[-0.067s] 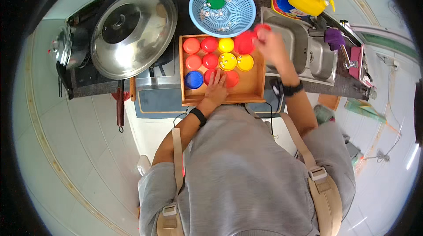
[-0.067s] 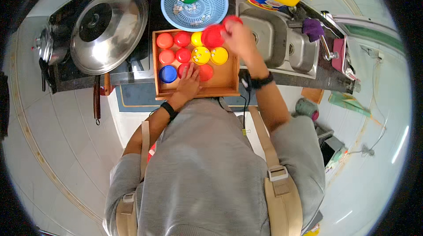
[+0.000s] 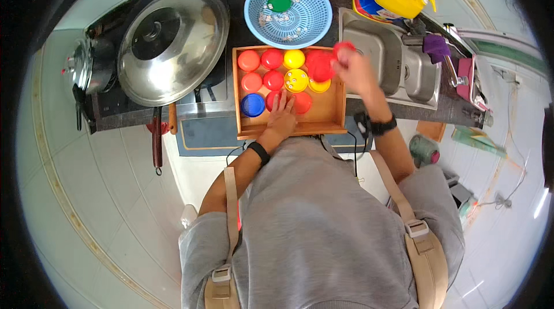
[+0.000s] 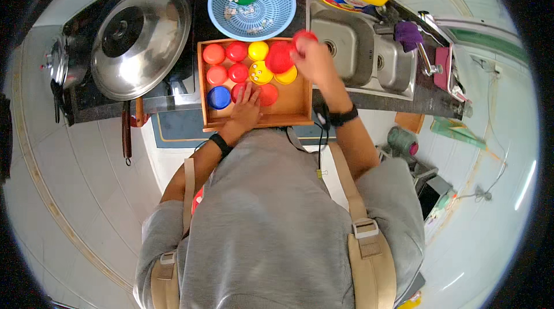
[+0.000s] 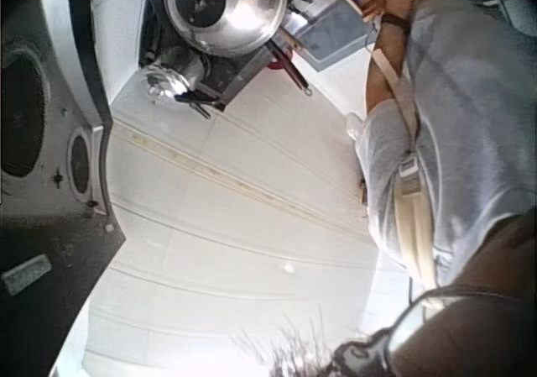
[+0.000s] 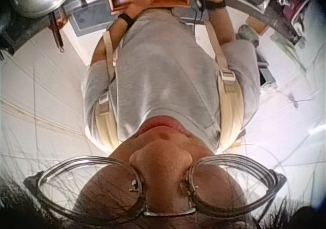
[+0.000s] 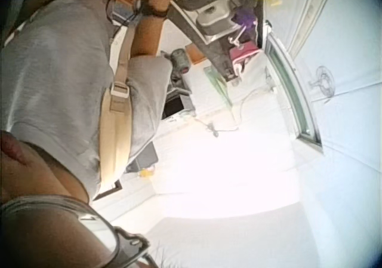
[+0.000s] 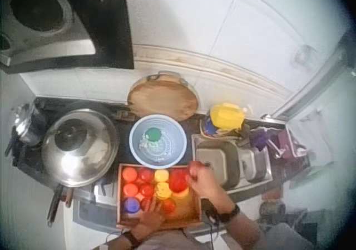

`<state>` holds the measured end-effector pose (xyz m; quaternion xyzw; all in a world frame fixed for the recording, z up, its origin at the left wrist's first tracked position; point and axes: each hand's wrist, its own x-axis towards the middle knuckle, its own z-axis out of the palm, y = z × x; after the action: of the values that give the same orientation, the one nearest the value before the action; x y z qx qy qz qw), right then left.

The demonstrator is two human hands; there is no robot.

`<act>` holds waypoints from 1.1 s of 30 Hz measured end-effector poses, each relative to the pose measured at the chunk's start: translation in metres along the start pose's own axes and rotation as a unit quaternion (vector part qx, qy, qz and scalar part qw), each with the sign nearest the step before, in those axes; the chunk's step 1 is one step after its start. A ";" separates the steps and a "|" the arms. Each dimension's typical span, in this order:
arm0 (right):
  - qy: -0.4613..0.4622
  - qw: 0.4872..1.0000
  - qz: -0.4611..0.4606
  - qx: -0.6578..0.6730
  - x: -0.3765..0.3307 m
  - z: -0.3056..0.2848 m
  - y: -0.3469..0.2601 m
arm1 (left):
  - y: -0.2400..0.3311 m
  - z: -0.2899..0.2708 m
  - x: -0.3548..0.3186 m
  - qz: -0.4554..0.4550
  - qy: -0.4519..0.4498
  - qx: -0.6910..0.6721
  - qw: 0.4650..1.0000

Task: Rinsing plastic cups in a sink and organizing them into a wooden tray.

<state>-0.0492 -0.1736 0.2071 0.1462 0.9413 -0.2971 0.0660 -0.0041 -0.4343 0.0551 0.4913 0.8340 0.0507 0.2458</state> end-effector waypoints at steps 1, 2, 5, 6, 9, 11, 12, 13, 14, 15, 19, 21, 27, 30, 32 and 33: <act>-0.020 0.999 0.026 0.026 -0.024 0.008 0.005 | -0.002 0.001 -0.001 -0.006 -0.003 -0.010 1.000; -0.024 0.999 0.030 0.018 -0.050 0.017 0.013 | -0.001 0.001 0.001 -0.005 -0.006 -0.021 1.000; -0.045 0.998 0.042 0.021 -0.094 0.064 0.044 | -0.001 0.000 0.002 0.002 0.000 -0.040 0.999; -0.063 0.996 0.050 0.028 -0.103 0.081 0.052 | 0.000 0.001 0.002 0.005 -0.004 -0.039 0.999; -0.040 0.998 0.047 -0.024 -0.107 0.117 0.067 | 0.003 0.000 0.006 0.020 0.048 -0.023 0.998; -0.026 0.998 0.052 -0.034 -0.106 0.139 0.079 | 0.008 -0.007 0.009 0.017 0.039 -0.126 0.991; -0.052 0.996 0.061 -0.048 -0.106 0.146 0.083 | 0.014 -0.010 0.011 0.017 0.035 -0.125 0.991; -0.078 0.993 0.069 -0.064 -0.106 0.151 0.085 | 0.021 -0.013 0.016 -0.031 0.018 -0.219 0.975; -0.077 0.993 0.071 -0.063 -0.108 0.155 0.086 | 0.025 -0.016 0.020 -0.079 -0.001 -0.309 0.948; -0.074 0.993 0.078 -0.055 -0.110 0.159 0.087 | 0.025 -0.014 0.023 -0.077 -0.003 -0.308 0.948; -0.106 0.991 0.081 -0.027 -0.111 0.151 0.077 | 0.016 0.020 0.049 -0.159 0.013 -0.390 0.907; -0.140 0.987 0.081 -0.013 -0.109 0.142 0.076 | 0.016 0.030 0.051 -0.193 -0.010 -0.451 0.871; -0.032 0.997 0.039 0.059 -0.117 0.130 0.081 | 0.003 -0.036 0.016 -0.185 0.084 -0.323 0.924; -0.057 0.998 0.014 -0.005 -0.116 0.137 0.082 | -0.035 -0.050 -0.027 -0.235 0.094 -0.298 0.920; -0.102 0.993 0.017 -0.055 -0.111 0.136 0.070 | -0.060 -0.053 -0.056 -0.252 0.109 -0.285 0.918; -0.144 0.988 0.008 -0.061 -0.111 0.132 0.060 | -0.070 -0.051 -0.070 -0.273 0.105 -0.269 0.918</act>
<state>0.0802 -0.2296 0.0911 0.1052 0.9370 -0.2567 0.2121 -0.0558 -0.5212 0.1020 0.1518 0.9118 0.2550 0.2838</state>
